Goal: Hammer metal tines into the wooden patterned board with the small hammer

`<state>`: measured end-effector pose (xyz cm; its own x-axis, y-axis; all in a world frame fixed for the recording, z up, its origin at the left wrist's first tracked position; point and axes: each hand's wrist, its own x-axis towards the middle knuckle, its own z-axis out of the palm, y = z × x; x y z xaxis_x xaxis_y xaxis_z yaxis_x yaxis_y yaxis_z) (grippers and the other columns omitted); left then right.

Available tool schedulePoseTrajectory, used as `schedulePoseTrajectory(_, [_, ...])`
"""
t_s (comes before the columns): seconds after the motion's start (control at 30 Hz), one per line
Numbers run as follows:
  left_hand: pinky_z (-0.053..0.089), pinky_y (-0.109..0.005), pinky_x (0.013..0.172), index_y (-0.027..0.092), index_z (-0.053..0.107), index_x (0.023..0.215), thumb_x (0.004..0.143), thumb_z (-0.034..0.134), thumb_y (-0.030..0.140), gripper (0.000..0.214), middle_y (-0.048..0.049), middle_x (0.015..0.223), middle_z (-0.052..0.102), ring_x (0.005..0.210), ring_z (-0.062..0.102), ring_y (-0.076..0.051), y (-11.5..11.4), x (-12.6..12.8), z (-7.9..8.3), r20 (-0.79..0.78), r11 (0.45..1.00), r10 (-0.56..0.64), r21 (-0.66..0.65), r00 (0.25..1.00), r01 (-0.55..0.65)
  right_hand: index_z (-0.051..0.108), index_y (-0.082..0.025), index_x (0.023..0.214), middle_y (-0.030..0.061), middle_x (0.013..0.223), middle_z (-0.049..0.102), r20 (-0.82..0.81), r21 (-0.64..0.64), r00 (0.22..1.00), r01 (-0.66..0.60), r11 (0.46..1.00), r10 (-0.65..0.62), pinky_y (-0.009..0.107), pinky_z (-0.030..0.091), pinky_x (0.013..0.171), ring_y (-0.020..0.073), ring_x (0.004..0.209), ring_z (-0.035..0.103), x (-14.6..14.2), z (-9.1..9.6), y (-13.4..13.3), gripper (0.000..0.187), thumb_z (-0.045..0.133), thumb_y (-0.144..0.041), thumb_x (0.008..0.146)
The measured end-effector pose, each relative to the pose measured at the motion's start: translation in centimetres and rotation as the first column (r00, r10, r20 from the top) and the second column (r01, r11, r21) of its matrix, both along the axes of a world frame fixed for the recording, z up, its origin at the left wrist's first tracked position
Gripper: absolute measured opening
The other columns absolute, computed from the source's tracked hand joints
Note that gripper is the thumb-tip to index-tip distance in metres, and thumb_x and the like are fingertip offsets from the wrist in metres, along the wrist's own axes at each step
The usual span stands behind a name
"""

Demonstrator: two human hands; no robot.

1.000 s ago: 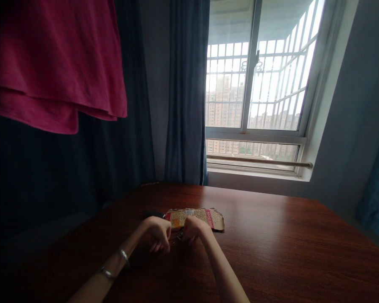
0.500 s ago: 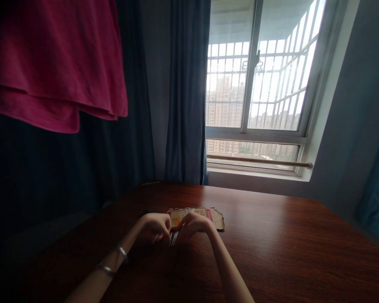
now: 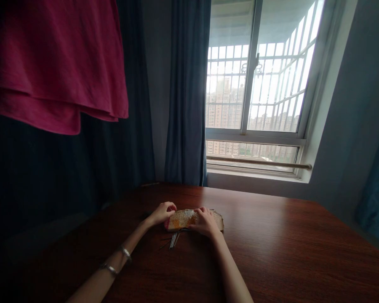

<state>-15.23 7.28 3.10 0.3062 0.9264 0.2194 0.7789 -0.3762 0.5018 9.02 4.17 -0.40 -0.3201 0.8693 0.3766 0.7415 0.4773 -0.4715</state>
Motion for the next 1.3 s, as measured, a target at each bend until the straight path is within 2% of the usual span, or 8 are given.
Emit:
schedulePoseTrajectory(0.2, [0.04,-0.023,0.088,0.013,0.061,0.102,0.073,0.048,0.015,0.032,-0.0075,0.107,0.063,0.099,0.056,-0.017,0.8,0.1,-1.5,0.024,0.999,-0.005,0.039,1.0,0.004,0.053,-0.029,0.11,0.0039,0.113,0.053,0.033,0.063,0.998,0.043,0.997,-0.045,0.034,0.031,0.092,0.0224,0.106,0.046,0.2,-1.4,0.4,0.051,0.061,-0.054,0.066])
schedulePoseTrajectory(0.37, [0.037,-0.023,0.092,0.012,0.06,0.108,0.075,0.044,0.016,0.037,-0.0082,0.111,0.061,0.104,0.055,-0.018,2.0,1.3,-2.7,-0.023,0.998,-0.055,0.006,0.998,0.055,0.054,-0.029,0.106,0.0026,0.111,0.054,0.05,0.085,0.997,0.06,0.995,-0.065,0.032,0.032,0.091,0.0214,0.104,0.047,0.2,-1.9,0.7,0.049,0.062,-0.054,0.065])
schedulePoseTrajectory(0.53, [0.04,-0.024,0.083,0.013,0.065,0.097,0.075,0.043,0.017,0.032,-0.0084,0.099,0.065,0.092,0.058,-0.019,3.7,2.9,-2.3,-0.097,0.99,-0.139,-0.042,0.985,0.136,0.052,-0.028,0.109,0.0034,0.111,0.054,0.055,0.097,0.996,0.071,0.993,-0.076,0.031,0.032,0.091,0.0212,0.104,0.047,0.2,-2.2,1.0,0.051,0.063,-0.052,0.065])
schedulePoseTrajectory(0.7, [0.038,-0.022,0.058,0.011,0.065,0.08,0.075,0.041,0.021,0.027,-0.0059,0.077,0.065,0.065,0.055,-0.015,5.3,3.6,-1.5,-0.178,0.975,-0.124,-0.202,0.976,0.087,0.052,-0.028,0.11,0.0041,0.109,0.054,0.052,0.113,0.996,0.069,0.991,-0.076,0.032,0.033,0.09,0.0218,0.104,0.048,0.3,-2.3,1.0,0.052,0.062,-0.053,0.066])
schedulePoseTrajectory(0.77, [0.035,-0.021,0.053,0.01,0.064,0.073,0.074,0.042,0.021,0.024,-0.0048,0.07,0.062,0.059,0.051,-0.013,5.8,3.8,-1.4,-0.201,0.972,-0.116,-0.222,0.973,0.07,0.052,-0.028,0.11,0.0041,0.109,0.054,0.05,0.12,0.996,0.068,0.99,-0.074,0.032,0.033,0.089,0.0218,0.104,0.048,0.3,-2.3,1.0,0.051,0.061,-0.053,0.066])
schedulePoseTrajectory(0.9, [0.032,-0.021,0.051,0.01,0.06,0.064,0.072,0.045,0.02,0.02,-0.0029,0.063,0.058,0.054,0.046,-0.011,6.7,4.8,-1.4,-0.236,0.968,-0.105,-0.245,0.966,0.045,0.051,-0.028,0.11,0.0038,0.11,0.054,0.048,0.131,0.996,0.065,0.989,-0.072,0.032,0.034,0.089,0.0216,0.103,0.047,0.2,-2.4,1.0,0.052,0.061,-0.054,0.066])
schedulePoseTrajectory(1.1, [0.033,-0.023,0.052,0.01,0.059,0.065,0.075,0.046,0.028,0.024,-0.0033,0.06,0.055,0.054,0.047,-0.013,7.6,5.7,-1.2,-0.27,0.962,-0.075,-0.272,0.96,-0.001,0.05,-0.028,0.111,0.0042,0.11,0.053,0.046,0.137,0.996,0.066,0.988,-0.073,0.033,0.034,0.088,0.0221,0.103,0.047,0.3,-2.5,1.1,0.054,0.062,-0.054,0.065])
schedulePoseTrajectory(1.3, [0.033,-0.022,0.051,0.011,0.057,0.063,0.074,0.048,0.028,0.022,-0.0028,0.061,0.054,0.054,0.046,-0.013,8.4,5.9,-1.3,-0.268,0.959,-0.075,-0.284,0.96,-0.004,0.049,-0.028,0.112,0.0048,0.112,0.052,0.047,0.134,0.996,0.067,0.989,-0.074,0.033,0.034,0.089,0.0226,0.104,0.046,0.3,-2.3,1.0,0.055,0.062,-0.054,0.065])
